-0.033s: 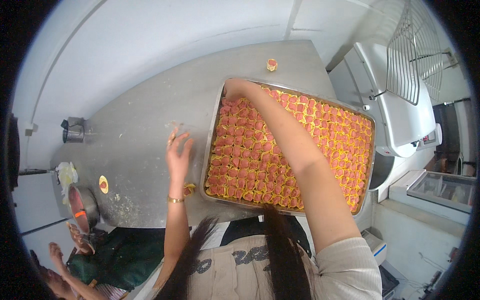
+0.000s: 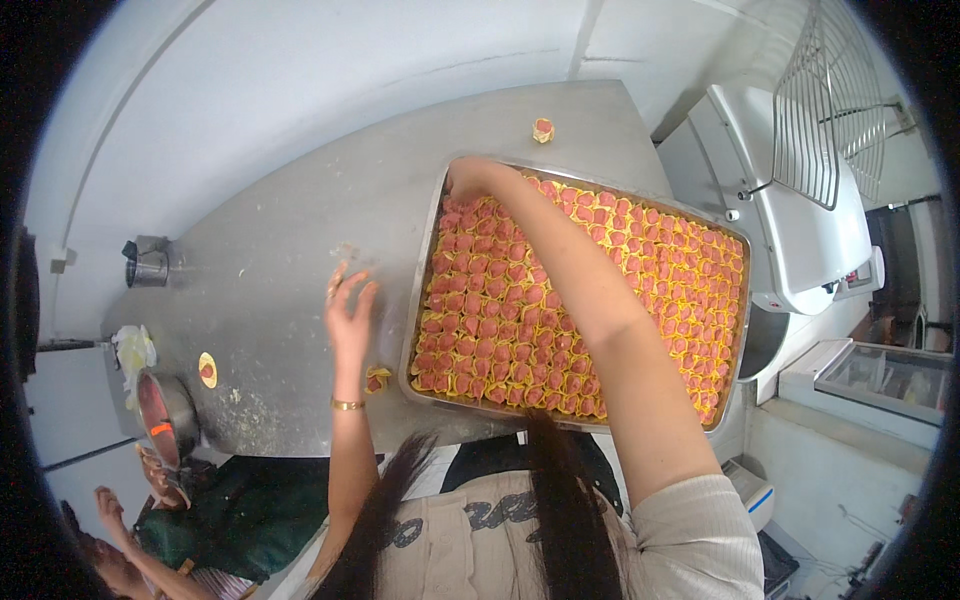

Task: The person arranges small round pastries with red centers on a metal baking tray. They pick up pastries from the table and place them in neat rows on the tray, occasionally adjusting positions to maintain alignment.

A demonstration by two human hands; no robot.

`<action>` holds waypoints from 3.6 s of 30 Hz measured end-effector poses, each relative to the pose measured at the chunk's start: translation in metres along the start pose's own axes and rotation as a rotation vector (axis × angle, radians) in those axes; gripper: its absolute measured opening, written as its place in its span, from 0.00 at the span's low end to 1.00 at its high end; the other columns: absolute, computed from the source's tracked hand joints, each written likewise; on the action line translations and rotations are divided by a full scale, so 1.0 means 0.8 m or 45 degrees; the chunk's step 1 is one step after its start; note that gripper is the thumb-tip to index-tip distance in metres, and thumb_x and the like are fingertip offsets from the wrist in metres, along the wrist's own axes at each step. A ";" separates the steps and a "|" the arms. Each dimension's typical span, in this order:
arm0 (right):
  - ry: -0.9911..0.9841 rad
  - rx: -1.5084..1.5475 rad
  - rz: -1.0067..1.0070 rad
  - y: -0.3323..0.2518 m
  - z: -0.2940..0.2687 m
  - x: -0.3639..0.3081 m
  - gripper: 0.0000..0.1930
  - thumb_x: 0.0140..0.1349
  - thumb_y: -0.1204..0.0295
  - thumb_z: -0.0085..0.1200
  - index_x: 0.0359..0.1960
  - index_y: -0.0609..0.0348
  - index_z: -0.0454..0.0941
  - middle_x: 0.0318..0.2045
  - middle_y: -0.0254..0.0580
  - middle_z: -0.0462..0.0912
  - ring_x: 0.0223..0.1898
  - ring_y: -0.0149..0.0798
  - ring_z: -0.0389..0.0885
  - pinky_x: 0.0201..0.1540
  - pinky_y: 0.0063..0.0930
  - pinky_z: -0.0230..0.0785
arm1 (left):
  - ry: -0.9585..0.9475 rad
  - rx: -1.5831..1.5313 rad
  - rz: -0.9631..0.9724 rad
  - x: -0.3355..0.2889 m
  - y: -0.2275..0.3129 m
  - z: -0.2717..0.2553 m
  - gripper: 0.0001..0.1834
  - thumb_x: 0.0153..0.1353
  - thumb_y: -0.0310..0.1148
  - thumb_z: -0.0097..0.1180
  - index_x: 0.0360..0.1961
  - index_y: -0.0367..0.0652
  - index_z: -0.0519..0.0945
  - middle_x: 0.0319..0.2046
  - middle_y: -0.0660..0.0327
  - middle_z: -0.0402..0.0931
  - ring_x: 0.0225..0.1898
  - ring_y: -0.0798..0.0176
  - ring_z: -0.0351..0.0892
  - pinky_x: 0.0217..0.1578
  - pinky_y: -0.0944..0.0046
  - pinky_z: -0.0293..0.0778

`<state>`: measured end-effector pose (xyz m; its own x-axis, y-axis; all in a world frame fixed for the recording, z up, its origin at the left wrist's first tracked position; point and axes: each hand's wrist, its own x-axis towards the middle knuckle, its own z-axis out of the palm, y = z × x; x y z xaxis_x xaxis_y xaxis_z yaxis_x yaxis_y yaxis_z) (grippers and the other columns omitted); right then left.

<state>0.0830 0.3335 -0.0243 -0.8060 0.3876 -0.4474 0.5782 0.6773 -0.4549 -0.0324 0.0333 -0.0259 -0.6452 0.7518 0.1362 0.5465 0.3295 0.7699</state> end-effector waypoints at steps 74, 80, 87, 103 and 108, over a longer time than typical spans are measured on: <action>0.783 -0.109 0.338 0.244 -0.021 -0.147 0.20 0.45 0.79 0.59 0.44 0.54 0.80 0.33 0.45 0.80 0.39 0.48 0.80 0.43 0.40 0.73 | 0.587 0.026 -0.264 -0.070 -0.119 -0.038 0.19 0.69 0.39 0.49 0.56 0.39 0.71 0.64 0.53 0.58 0.59 0.57 0.67 0.55 0.59 0.70; 0.871 -0.086 0.154 0.236 -0.023 -0.155 0.16 0.46 0.82 0.56 0.40 0.58 0.82 0.35 0.48 0.80 0.37 0.51 0.80 0.41 0.39 0.73 | 0.556 0.206 -0.272 -0.077 -0.116 -0.021 0.18 0.66 0.39 0.54 0.52 0.38 0.74 0.60 0.52 0.65 0.59 0.52 0.68 0.56 0.57 0.68; 0.874 -0.044 0.065 0.239 -0.017 -0.147 0.18 0.46 0.83 0.56 0.41 0.59 0.82 0.36 0.48 0.80 0.35 0.49 0.81 0.39 0.39 0.74 | 0.503 0.298 -0.236 -0.071 -0.109 -0.021 0.19 0.62 0.40 0.57 0.49 0.39 0.75 0.57 0.51 0.69 0.59 0.47 0.68 0.59 0.53 0.64; 0.479 0.218 -0.157 0.038 -0.012 -0.049 0.13 0.47 0.67 0.65 0.37 0.54 0.86 0.37 0.48 0.84 0.39 0.51 0.82 0.44 0.39 0.74 | 0.501 0.456 -0.242 -0.069 -0.107 -0.021 0.18 0.60 0.40 0.59 0.47 0.41 0.76 0.55 0.52 0.71 0.59 0.48 0.68 0.59 0.53 0.64; 0.156 -0.010 0.133 -0.010 -0.003 0.007 0.16 0.43 0.66 0.65 0.35 0.56 0.86 0.37 0.53 0.84 0.40 0.51 0.83 0.44 0.40 0.76 | 0.391 0.393 -0.409 -0.076 -0.111 -0.021 0.24 0.65 0.47 0.53 0.52 0.38 0.74 0.59 0.48 0.69 0.62 0.45 0.64 0.61 0.51 0.60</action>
<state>0.0735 0.3319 -0.0218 -0.7511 0.5291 -0.3949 0.6592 0.6338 -0.4046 -0.0507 -0.0511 -0.0921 -0.9067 0.3992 0.1361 0.3979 0.7024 0.5902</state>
